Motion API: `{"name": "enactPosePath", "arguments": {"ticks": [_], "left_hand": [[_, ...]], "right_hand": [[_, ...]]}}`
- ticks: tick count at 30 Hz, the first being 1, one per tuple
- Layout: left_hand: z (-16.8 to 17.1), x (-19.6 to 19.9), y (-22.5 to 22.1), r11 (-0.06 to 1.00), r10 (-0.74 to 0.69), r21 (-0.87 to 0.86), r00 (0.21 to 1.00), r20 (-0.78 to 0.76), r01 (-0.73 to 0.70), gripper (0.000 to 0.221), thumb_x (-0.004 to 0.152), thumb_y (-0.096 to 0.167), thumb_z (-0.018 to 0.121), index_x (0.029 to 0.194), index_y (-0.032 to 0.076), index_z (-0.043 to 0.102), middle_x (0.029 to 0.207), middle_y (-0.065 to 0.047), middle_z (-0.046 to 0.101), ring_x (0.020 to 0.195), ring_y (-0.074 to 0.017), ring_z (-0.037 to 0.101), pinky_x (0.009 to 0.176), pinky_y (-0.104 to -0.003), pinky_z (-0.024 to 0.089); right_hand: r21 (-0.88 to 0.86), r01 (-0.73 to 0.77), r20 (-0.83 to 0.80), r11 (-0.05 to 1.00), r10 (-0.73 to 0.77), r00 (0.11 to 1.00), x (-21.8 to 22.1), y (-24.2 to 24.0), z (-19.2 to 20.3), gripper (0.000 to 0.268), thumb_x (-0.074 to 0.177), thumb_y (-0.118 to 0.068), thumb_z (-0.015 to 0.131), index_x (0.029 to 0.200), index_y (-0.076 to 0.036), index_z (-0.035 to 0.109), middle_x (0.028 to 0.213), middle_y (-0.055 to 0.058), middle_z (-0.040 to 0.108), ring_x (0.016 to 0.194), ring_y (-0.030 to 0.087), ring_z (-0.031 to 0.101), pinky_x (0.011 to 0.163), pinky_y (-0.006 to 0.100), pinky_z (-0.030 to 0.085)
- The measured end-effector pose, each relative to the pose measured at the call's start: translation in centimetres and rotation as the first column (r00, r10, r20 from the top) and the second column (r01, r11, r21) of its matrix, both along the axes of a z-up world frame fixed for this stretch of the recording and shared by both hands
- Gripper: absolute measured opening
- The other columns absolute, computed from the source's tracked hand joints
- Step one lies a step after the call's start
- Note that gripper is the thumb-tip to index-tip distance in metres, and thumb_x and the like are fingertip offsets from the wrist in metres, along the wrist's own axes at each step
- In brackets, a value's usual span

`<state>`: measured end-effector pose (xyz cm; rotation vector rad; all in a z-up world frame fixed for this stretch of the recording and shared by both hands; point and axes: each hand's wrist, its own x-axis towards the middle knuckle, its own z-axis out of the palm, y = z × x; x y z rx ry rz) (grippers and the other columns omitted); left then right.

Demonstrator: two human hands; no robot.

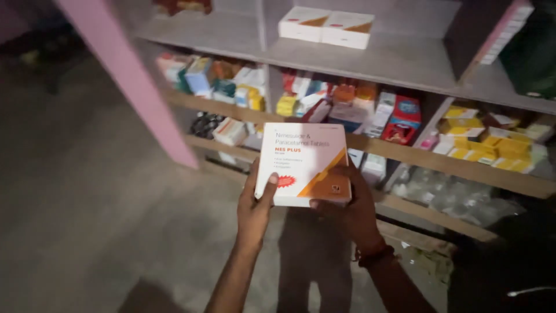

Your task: The person restocks medicine boxes by picking them up from a table by hand and placing them onto shelves.

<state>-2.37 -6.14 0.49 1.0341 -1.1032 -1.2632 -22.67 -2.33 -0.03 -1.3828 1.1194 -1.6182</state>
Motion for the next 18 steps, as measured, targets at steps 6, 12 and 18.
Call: {"name": "enactPosePath", "arguments": {"ticks": [6, 12, 18], "left_hand": [[2.6, -7.2, -10.8, 0.817, -0.440, -0.409, 0.898, 0.012, 0.407, 0.096, 0.081, 0.008, 0.084, 0.160, 0.009, 0.030, 0.144, -0.008, 0.059, 0.130, -0.0170, 0.058, 0.105, -0.032, 0.052], [3.1, -18.3, -21.3, 0.665, -0.285, -0.655, 0.932, 0.222, 0.359, 0.078, 0.077, 0.005, 0.090, 0.144, 0.003, 0.052, 0.126, -0.013, 0.072, 0.116, -0.0189, 0.070, 0.100, -0.034, 0.059], [3.6, -27.5, -27.6, 0.736, -0.281, -0.541, 0.910, 0.304, 0.407, 0.069, 0.080, 0.004, 0.082, 0.143, 0.004, 0.054, 0.115, -0.014, 0.079, 0.107, -0.0243, 0.077, 0.089, -0.037, 0.062]], "right_hand": [[-0.234, 0.221, -0.243, 0.947, -0.277, 0.929, -8.2, -7.6, 1.4, 0.065, 0.070, -0.004, 0.089, 0.126, -0.010, 0.056, 0.130, 0.008, 0.060, 0.123, 0.021, 0.061, 0.100, 0.037, 0.056], [-0.286, 0.410, -0.369, 0.866, -0.494, 0.787, -18.8, -15.6, 1.4, 0.067, 0.066, -0.006, 0.094, 0.123, -0.008, 0.058, 0.125, 0.010, 0.064, 0.119, 0.020, 0.061, 0.100, 0.038, 0.054], [0.046, 0.429, -0.069, 0.902, -0.426, 0.902, -26.9, -21.7, 3.3, 0.061, 0.065, -0.011, 0.088, 0.119, -0.013, 0.059, 0.126, 0.002, 0.064, 0.108, 0.020, 0.069, 0.078, 0.041, 0.061]]}}
